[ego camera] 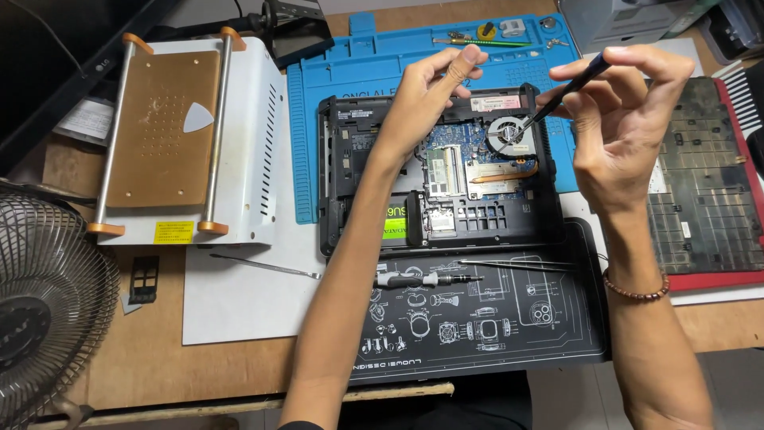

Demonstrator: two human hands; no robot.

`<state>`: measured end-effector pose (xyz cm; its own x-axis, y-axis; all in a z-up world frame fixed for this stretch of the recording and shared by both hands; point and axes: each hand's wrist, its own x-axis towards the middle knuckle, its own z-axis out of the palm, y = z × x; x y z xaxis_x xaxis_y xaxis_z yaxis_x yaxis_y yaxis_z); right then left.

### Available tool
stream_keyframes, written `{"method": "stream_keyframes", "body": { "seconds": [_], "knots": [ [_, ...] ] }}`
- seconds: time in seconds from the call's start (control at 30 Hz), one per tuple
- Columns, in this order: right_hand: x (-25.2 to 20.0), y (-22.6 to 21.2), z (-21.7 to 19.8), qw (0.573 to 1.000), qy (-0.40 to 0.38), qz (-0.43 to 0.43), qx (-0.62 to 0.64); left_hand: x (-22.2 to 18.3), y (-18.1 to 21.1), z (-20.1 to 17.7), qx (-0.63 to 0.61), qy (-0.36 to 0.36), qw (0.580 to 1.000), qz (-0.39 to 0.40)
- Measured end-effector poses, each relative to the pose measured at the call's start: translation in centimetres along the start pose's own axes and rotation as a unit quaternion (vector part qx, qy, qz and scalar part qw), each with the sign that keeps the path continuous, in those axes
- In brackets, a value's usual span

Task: Disassembling a laptop to remove and replace the internal cooling fan using a screwdriver and tweezers.

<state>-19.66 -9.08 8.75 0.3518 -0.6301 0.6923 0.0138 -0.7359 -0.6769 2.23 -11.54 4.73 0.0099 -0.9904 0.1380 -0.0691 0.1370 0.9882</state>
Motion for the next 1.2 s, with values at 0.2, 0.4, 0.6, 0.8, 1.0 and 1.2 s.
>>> {"method": "stream_keyframes", "body": {
  "seconds": [0.2, 0.4, 0.6, 0.8, 1.0, 1.2],
  "knots": [
    [-0.2, 0.5, -0.1, 1.000, -0.006, -0.004, -0.004, 0.1, -0.4, 0.1, 0.004, -0.008, 1.000, 0.022],
    [-0.9, 2.3, -0.7, 0.993, 0.043, -0.043, -0.104, -0.1, -0.2, 0.3, -0.017, -0.025, 0.998, 0.061],
    [-0.7, 1.0, -0.1, 0.999, 0.031, 0.004, -0.006, 0.1, -1.0, 0.3, 0.076, -0.053, 0.990, 0.101],
    [-0.1, 0.0, 0.2, 1.000, 0.005, -0.019, 0.002, 0.2, -1.5, 0.3, 0.110, -0.075, 0.985, 0.107],
    [-0.1, 0.0, 0.2, 0.999, 0.022, -0.021, -0.013, 0.5, -1.9, 0.5, 0.135, -0.082, 0.983, 0.098],
    [-0.4, 0.3, -0.1, 0.996, 0.057, 0.012, -0.066, 0.5, -2.1, 0.7, 0.146, -0.090, 0.982, 0.074]
  ]
}}
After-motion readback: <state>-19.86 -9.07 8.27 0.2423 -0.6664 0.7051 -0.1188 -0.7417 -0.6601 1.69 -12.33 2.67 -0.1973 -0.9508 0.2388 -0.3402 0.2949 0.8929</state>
